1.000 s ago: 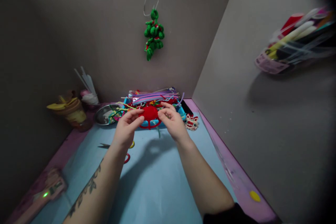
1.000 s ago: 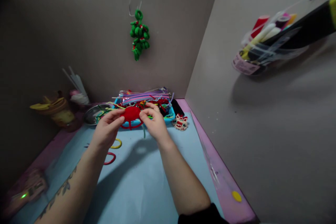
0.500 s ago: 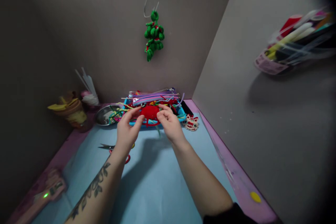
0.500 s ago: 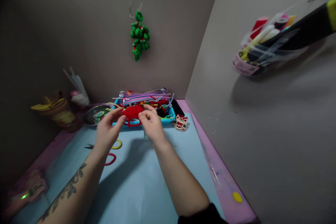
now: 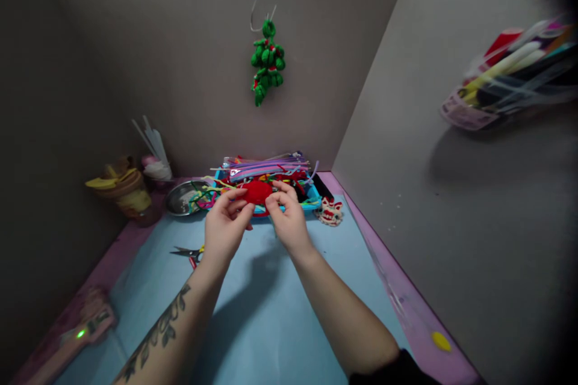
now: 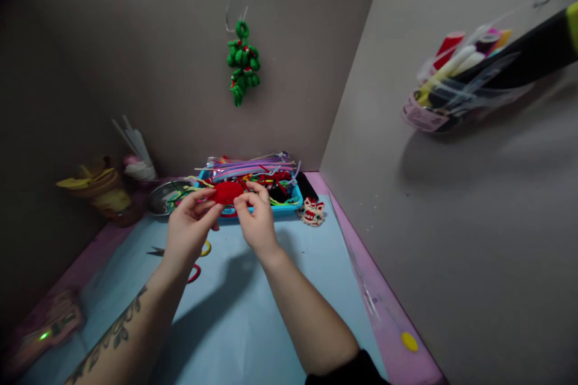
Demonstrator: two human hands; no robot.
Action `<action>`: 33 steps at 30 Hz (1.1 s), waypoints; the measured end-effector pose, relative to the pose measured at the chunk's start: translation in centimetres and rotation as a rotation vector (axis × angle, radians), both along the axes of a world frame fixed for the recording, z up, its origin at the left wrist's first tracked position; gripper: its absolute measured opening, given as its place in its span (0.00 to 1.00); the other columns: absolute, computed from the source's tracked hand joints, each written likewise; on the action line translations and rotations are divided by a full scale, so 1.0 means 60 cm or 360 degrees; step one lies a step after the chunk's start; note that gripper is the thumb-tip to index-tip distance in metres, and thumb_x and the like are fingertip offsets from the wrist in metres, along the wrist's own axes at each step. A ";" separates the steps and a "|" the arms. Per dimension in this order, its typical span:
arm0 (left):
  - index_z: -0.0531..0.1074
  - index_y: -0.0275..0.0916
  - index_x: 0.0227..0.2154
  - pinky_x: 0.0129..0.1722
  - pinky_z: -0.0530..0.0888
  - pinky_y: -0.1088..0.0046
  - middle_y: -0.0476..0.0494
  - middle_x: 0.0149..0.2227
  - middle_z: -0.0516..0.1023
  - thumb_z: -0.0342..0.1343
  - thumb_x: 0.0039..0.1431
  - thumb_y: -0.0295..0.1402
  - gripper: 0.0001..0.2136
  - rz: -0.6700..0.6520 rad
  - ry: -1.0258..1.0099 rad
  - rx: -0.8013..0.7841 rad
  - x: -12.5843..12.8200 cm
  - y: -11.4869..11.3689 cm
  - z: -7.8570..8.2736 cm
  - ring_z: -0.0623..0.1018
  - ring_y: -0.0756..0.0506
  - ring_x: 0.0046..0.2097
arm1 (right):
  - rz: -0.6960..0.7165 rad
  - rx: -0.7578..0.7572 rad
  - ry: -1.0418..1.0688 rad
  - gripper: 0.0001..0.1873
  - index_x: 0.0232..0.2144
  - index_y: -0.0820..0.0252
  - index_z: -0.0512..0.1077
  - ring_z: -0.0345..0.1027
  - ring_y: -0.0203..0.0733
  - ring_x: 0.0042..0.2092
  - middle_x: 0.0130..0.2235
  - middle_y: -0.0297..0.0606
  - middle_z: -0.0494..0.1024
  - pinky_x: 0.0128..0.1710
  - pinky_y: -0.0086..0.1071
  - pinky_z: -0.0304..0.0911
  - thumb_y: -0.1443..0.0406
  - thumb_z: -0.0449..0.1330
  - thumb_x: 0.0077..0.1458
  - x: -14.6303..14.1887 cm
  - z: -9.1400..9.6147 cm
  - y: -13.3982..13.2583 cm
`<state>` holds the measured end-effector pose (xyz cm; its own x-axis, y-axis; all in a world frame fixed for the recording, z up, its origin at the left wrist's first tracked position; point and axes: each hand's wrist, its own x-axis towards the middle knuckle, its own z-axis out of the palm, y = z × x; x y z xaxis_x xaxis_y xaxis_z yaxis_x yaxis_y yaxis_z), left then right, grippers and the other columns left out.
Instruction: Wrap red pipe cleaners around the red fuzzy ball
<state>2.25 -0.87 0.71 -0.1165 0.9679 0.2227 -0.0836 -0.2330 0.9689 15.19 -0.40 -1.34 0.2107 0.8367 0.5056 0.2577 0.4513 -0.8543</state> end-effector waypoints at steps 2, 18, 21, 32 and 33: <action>0.70 0.37 0.40 0.19 0.70 0.78 0.47 0.30 0.77 0.64 0.45 0.33 0.17 -0.0005 -0.0032 0.0016 -0.001 0.001 -0.001 0.74 0.50 0.25 | -0.0011 0.0019 -0.0061 0.11 0.26 0.58 0.72 0.62 0.46 0.56 0.51 0.45 0.68 0.58 0.41 0.56 0.60 0.55 0.58 -0.001 -0.002 -0.001; 0.73 0.37 0.36 0.19 0.71 0.78 0.47 0.28 0.77 0.65 0.45 0.34 0.14 0.0005 0.0048 0.0079 0.003 -0.006 0.001 0.73 0.50 0.25 | -0.0274 0.0388 -0.0483 0.06 0.37 0.52 0.72 0.61 0.47 0.55 0.49 0.42 0.69 0.56 0.46 0.58 0.65 0.57 0.56 -0.001 -0.003 -0.011; 0.72 0.37 0.34 0.18 0.69 0.79 0.47 0.29 0.77 0.67 0.42 0.35 0.15 -0.0033 0.0002 0.0029 0.001 -0.003 0.000 0.74 0.50 0.25 | -0.0310 0.0390 -0.0504 0.05 0.35 0.51 0.73 0.62 0.47 0.54 0.48 0.41 0.70 0.56 0.47 0.59 0.65 0.57 0.56 -0.001 -0.002 -0.010; 0.70 0.38 0.30 0.12 0.52 0.82 0.59 0.15 0.66 0.67 0.41 0.34 0.14 0.0047 -0.0243 -0.0040 -0.015 0.017 0.002 0.59 0.58 0.13 | -0.0298 0.0326 -0.0214 0.07 0.33 0.55 0.74 0.67 0.43 0.43 0.37 0.39 0.71 0.47 0.40 0.64 0.64 0.56 0.57 0.011 0.008 -0.010; 0.70 0.38 0.30 0.12 0.52 0.82 0.59 0.14 0.65 0.67 0.41 0.34 0.14 0.0040 -0.0254 -0.0046 -0.016 0.018 0.002 0.58 0.58 0.13 | -0.0278 0.0307 -0.0246 0.07 0.33 0.54 0.75 0.67 0.43 0.43 0.37 0.39 0.70 0.47 0.40 0.64 0.63 0.56 0.57 0.013 0.009 -0.010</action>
